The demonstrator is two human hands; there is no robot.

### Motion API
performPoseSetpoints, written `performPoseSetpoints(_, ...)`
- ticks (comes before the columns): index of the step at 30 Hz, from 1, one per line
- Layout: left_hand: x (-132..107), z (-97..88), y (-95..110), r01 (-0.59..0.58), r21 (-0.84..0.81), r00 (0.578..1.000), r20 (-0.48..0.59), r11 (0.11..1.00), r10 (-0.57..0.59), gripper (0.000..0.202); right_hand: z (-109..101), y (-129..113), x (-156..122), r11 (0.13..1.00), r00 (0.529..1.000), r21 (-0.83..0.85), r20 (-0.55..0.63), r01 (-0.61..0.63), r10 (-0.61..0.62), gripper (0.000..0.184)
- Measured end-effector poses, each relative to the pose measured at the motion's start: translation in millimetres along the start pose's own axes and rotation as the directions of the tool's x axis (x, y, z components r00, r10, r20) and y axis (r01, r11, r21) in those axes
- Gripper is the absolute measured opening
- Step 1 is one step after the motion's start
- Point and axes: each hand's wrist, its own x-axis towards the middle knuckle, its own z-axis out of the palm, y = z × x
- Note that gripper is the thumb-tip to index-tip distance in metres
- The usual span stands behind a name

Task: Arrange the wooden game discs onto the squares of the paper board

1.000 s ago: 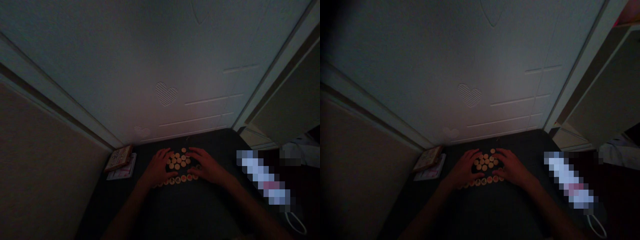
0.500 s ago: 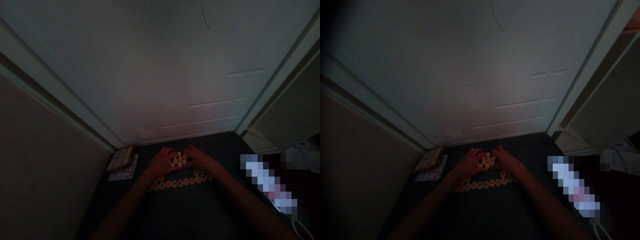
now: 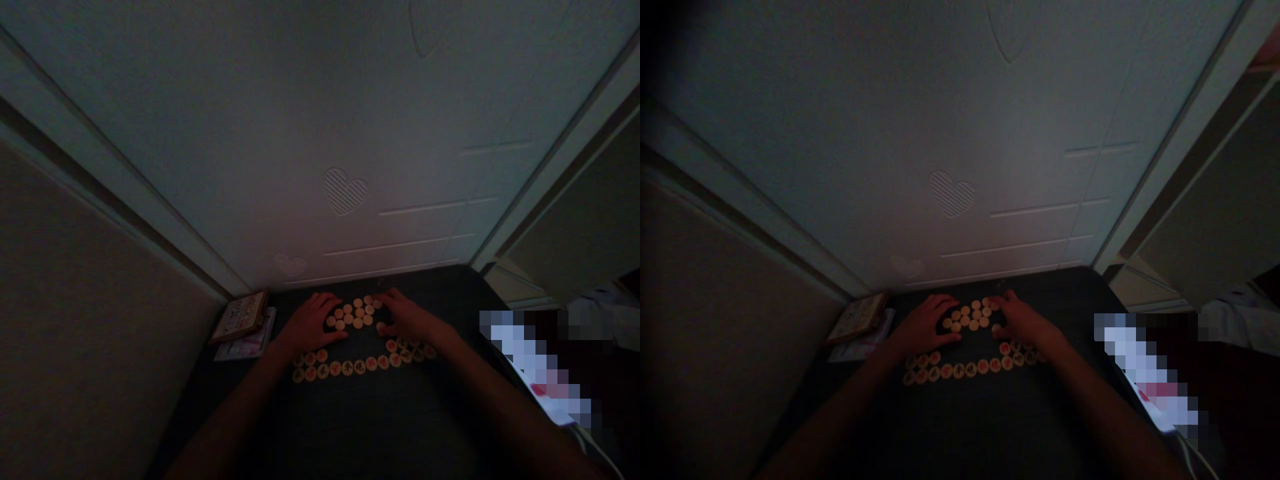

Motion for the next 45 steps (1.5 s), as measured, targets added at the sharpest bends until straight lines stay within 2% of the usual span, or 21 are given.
performPoseSetpoints(4,-16.0,-12.4,-0.9,0.040,-0.017,0.998,-0.044,0.999,-0.041,0.051,1.7,0.8,1.3,0.997,0.998,-0.066,-0.054,-0.049,0.045,0.077)
performPoseSetpoints(8,-31.3,-20.9,9.7,0.067,-0.057,0.995,-0.070,0.996,-0.071,0.031,4.8,-4.4,1.3,0.995,0.995,-0.078,-0.081,-0.065,0.059,0.053)
performPoseSetpoints(14,-42.2,-19.7,35.6,0.086,-0.182,0.989,-0.103,0.980,-0.105,0.021,4.4,-14.2,1.6,0.992,0.989,-0.078,-0.124,-0.097,0.087,0.017)
performPoseSetpoints(17,-46.3,-17.2,52.2,0.120,-0.280,0.981,-0.115,0.952,-0.157,0.018,0.1,-21.7,-8.1,0.996,0.986,-0.041,-0.147,-0.081,0.074,0.009)
performPoseSetpoints(19,-51.9,-13.0,66.6,0.171,-0.356,0.967,-0.119,0.919,-0.226,0.020,-1.3,-29.4,-22.7,0.998,0.987,0.050,-0.148,-0.048,0.055,0.007)
performPoseSetpoints(20,-55.7,-9.3,74.7,0.203,-0.392,0.954,-0.127,0.897,-0.271,0.020,-0.2,-33.9,-32.3,0.970,0.988,0.241,-0.142,-0.020,0.056,0.011)
performPoseSetpoints(22,-65.0,2.3,91.8,0.254,-0.451,0.931,-0.126,0.855,-0.343,0.023,8.1,-43.4,-54.0,0.821,0.993,0.570,-0.102,0.012,0.057,0.024)
performPoseSetpoints(24,-74.9,18.1,109.0,0.292,-0.512,0.892,-0.159,0.808,-0.423,0.029,25.6,-52.3,-76.4,0.666,0.993,0.746,-0.086,0.009,0.084,0.032)
performPoseSetpoints(26,-83.8,34.8,125.4,0.303,-0.576,0.875,-0.146,0.759,-0.461,0.034,50.5,-59.3,-96.3,0.529,0.978,0.848,-0.119,0.010,0.172,0.036)
performPoseSetpoints(29,-92.5,53.3,146.2,0.305,-0.651,0.863,-0.120,0.696,-0.491,0.036,90.1,-65.8,-118.1,0.348,0.954,0.937,-0.085,-0.021,0.286,0.037)
performPoseSetpoints(31,-95.4,58.4,155.4,0.330,-0.669,0.854,-0.088,0.666,-0.512,0.033,110.1,-69.1,-127.1,0.237,0.931,0.971,-0.059,-0.030,0.359,0.039)
performPoseSetpoints(34,-96.6,57.0,161.6,0.326,-0.682,0.853,-0.086,0.655,-0.514,0.026,125.1,-75.5,-133.5,0.091,0.915,0.995,-0.004,-0.036,0.404,0.041)
performPoseSetpoints(36,-96.3,53.4,162.4,0.302,-0.692,0.865,-0.092,0.656,-0.494,0.021,127.2,-80.4,-134.6,0.031,0.913,0.999,0.026,-0.042,0.407,0.043)
performPoseSetpoints(38,-96.0,50.7,162.3,0.275,-0.701,0.874,-0.102,0.658,-0.475,0.020,126.8,-84.1,-134.2,0.006,0.914,0.999,0.032,-0.038,0.405,0.044)
performPoseSetpoints(42,-96.6,52.9,161.2,0.264,-0.701,0.867,-0.128,0.663,-0.481,0.026,128.5,-83.9,-133.2,-0.011,0.920,0.999,0.033,-0.031,0.391,0.043)
performPoseSetpoints(45,-98.0,58.6,159.7,0.284,-0.686,0.855,-0.136,0.670,-0.501,0.026,132.8,-80.0,-133.5,0.017,0.921,0.999,0.040,-0.051,0.388,0.042)
